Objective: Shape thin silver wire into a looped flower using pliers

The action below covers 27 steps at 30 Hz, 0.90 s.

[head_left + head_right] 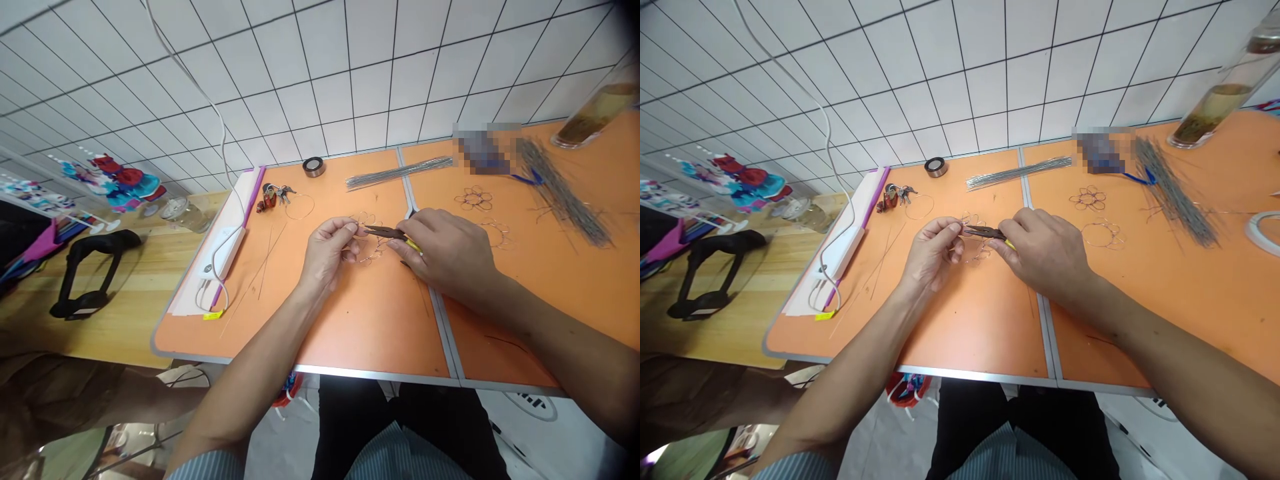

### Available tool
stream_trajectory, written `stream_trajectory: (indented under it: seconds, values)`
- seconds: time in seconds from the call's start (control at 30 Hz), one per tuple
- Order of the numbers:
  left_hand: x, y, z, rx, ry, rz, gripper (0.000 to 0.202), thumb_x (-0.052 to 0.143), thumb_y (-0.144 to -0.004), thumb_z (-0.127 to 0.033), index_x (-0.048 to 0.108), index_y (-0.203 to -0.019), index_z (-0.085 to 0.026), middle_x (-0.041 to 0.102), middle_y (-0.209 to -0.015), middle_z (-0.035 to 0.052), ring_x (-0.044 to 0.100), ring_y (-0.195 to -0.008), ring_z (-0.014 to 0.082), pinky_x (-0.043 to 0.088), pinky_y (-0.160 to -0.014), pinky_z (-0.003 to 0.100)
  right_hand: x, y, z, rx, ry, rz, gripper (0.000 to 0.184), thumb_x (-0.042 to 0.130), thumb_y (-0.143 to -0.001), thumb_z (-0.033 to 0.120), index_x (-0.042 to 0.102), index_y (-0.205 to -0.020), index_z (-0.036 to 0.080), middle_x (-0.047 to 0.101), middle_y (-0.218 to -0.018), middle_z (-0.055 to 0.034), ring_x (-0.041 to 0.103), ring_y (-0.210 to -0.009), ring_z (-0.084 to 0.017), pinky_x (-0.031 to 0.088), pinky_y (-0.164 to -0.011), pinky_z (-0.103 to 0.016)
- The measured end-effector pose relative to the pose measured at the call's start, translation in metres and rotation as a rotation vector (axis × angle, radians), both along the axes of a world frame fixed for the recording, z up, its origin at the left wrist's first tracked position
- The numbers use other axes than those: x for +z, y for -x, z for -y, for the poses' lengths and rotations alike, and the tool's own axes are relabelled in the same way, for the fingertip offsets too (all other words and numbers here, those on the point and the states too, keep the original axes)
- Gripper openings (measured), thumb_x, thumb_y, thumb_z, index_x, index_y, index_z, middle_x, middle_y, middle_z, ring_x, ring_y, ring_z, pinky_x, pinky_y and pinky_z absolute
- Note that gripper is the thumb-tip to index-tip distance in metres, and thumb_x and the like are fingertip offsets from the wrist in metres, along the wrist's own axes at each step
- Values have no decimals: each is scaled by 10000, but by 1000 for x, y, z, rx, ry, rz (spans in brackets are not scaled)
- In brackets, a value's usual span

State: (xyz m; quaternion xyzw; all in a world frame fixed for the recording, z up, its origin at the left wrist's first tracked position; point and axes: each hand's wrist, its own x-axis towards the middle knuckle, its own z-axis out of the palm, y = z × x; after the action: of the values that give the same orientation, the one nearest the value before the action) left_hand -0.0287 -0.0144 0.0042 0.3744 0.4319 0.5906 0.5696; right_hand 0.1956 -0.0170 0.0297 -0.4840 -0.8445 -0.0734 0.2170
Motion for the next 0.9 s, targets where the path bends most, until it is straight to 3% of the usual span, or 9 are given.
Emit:
stream_trajectory:
  seconds: [0.27, 0.4, 0.57, 0.7, 0.8, 0.9]
  values:
    - [4, -4, 2, 52, -75, -84, 257, 895, -768, -378, 742, -864, -195, 783, -842, 19, 513, -500, 69, 357, -415, 215, 6, -2, 3, 5, -62, 34, 432, 507, -1141, 503, 789, -1037, 193, 787, -1071, -160, 632, -898, -286, 280, -706, -396]
    - [8, -4, 4, 43, -36, -65, 243, 881, -776, -347, 722, -860, -183, 787, -836, 21, 472, -500, 58, 316, -427, 200, 3, -3, -1, 11, -48, -96, 385, 554, -1111, 504, 789, -1030, 210, 796, -1045, -134, 666, -909, -279, 327, -686, -380]
    - [10, -4, 5, -34, 71, 3, 233, 865, -773, -302, 697, -855, -163, 744, -775, 4, 401, -482, 35, 198, -427, 182, 0, -4, -9, 17, 187, -465, 238, 650, -1032, 442, 783, -1004, 246, 799, -994, -68, 719, -893, -262, 459, -723, -368]
    - [8, -6, 6, -167, 128, -11, 221, 855, -779, -293, 703, -855, -152, 748, -789, 27, 417, -490, 39, 184, -429, 191, 4, -2, -9, -32, 407, -692, 176, 743, -941, 407, 789, -1004, 249, 823, -1027, -57, 752, -942, -277, 523, -786, -394]
    - [6, -8, 6, -287, 164, -9, 185, 823, -816, -282, 702, -860, -149, 756, -803, 41, 401, -480, 36, 204, -431, 198, 5, -1, -8, -72, 497, -704, 187, 792, -891, 439, 804, -979, 275, 835, -1024, -34, 762, -942, -281, 524, -810, -423]
    - [4, -10, 6, -329, 222, -6, 124, 793, -835, -230, 698, -866, -157, 763, -825, 38, 421, -476, 33, 227, -429, 204, 2, -2, -10, -100, 519, -665, 193, 851, -833, 458, 828, -916, 286, 816, -873, -21, 746, -785, -267, 502, -730, -420]
